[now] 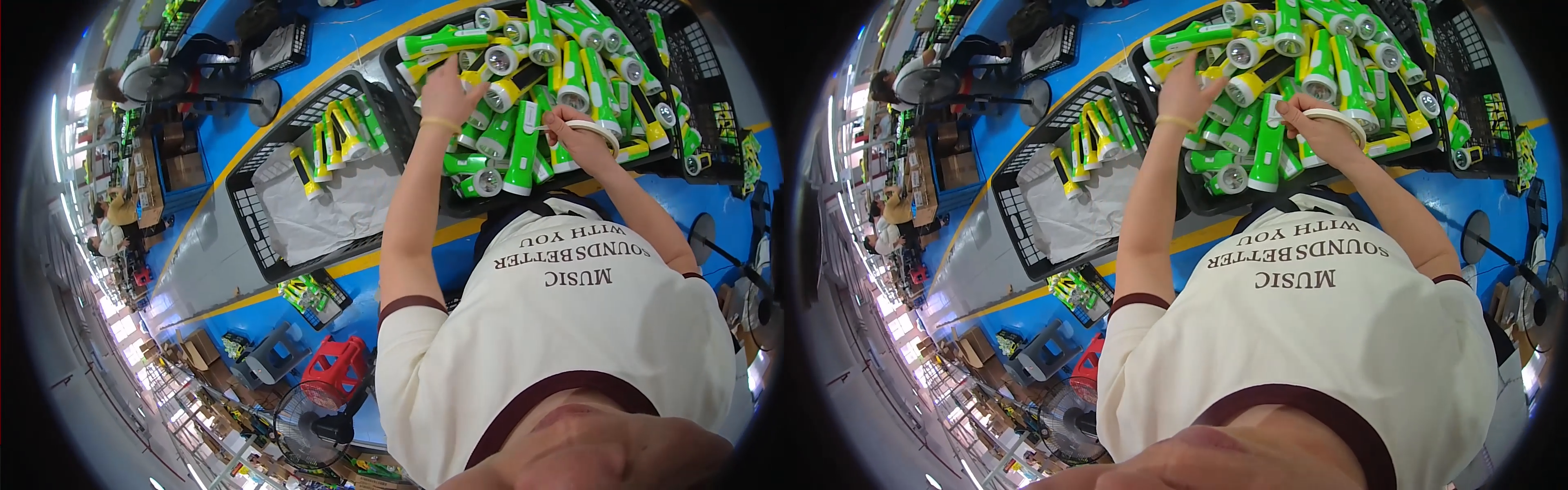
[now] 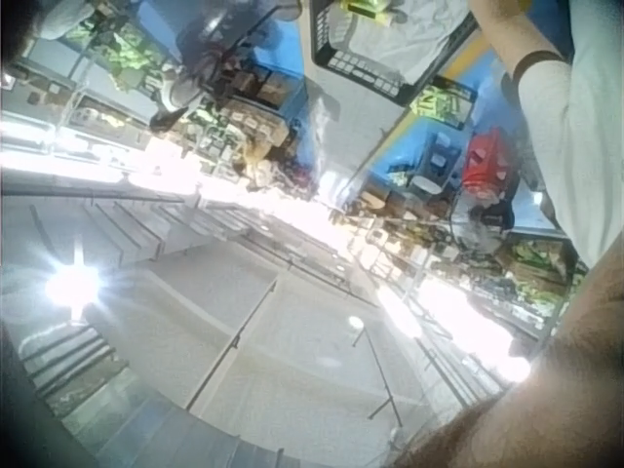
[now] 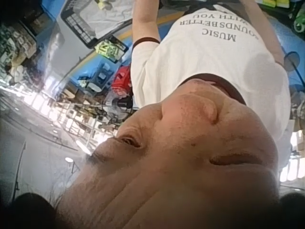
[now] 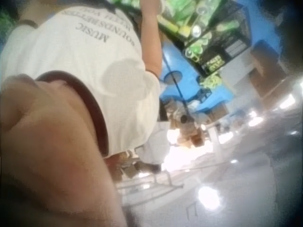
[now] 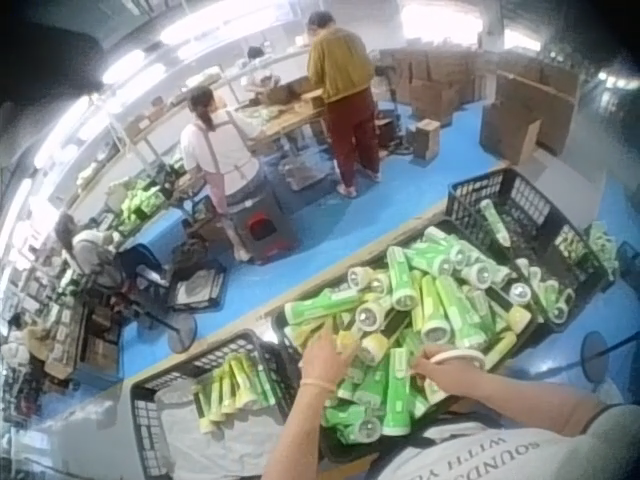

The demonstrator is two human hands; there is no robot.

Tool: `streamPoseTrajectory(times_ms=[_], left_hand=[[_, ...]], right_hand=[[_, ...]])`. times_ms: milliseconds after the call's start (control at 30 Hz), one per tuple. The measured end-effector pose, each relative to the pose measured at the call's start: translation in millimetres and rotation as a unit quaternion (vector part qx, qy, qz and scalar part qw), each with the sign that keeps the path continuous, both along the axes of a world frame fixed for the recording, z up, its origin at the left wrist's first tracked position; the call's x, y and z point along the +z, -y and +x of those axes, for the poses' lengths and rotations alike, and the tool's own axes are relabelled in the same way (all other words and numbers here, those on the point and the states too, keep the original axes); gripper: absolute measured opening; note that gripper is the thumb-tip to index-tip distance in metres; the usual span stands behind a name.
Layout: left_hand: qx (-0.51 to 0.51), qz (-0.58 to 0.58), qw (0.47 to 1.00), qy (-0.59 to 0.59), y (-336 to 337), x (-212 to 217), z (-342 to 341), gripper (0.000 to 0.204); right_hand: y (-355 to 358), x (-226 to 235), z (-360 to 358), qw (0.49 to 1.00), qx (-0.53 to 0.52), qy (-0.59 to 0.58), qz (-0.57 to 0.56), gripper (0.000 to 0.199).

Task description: The recorder carries a bin of flashlights to a workstation and inspects them by turning them on and off.

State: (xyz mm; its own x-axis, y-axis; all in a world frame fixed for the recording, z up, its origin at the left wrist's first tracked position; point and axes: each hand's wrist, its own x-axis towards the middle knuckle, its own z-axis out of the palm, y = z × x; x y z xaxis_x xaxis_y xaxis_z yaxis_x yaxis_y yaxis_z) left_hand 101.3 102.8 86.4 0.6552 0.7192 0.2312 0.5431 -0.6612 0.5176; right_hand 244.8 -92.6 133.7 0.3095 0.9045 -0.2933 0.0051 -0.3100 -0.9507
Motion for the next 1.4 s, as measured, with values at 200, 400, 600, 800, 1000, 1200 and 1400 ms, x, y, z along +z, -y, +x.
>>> streamPoseTrajectory(times_ms=[200, 400, 600, 800, 1000, 1200, 1400], left_hand=[[-0.018, -0.278, 0.942, -0.187, -14.3, 21.7, -17.2, 0.049], [-0.045, -0.723, 0.575, 0.381, 73.4, 48.3, -60.4, 0.042], [-0.106, -0.639, 0.549, 0.528, 122.1, 58.8, -45.2, 0.037], [-0.063, -0.493, 0.731, 0.466, 127.5, 55.8, -75.0, 0.059], [-0.018, -0.404, 0.785, 0.469, 124.6, 56.0, -93.1, 0.056], [0.031, -0.37, 0.771, 0.517, 121.3, 42.0, -112.4, 0.035], [-0.006, -0.507, 0.589, 0.629, 113.4, 49.8, -134.5, 0.036]], right_hand=[[19.7, 10.1, 24.7, 0.991, 0.039, -0.103, 0.074, 0.027], [-0.1, 48.6, 1.1, 0.97, 0.105, -0.216, 0.044, 0.019], [-29.4, 41.7, -36.8, 0.973, 0.102, -0.201, 0.054, 0.022], [-26.1, 43.3, -66.9, 0.984, 0.108, -0.107, 0.089, 0.022], [-32.4, 55.8, -93.3, 0.964, 0.139, 0.137, 0.181, 0.02], [-49.1, 57.3, -116.0, 0.93, 0.108, 0.291, 0.198, 0.034], [-71.9, 49.5, -128.4, 0.979, 0.19, -0.074, 0.01, 0.03]])
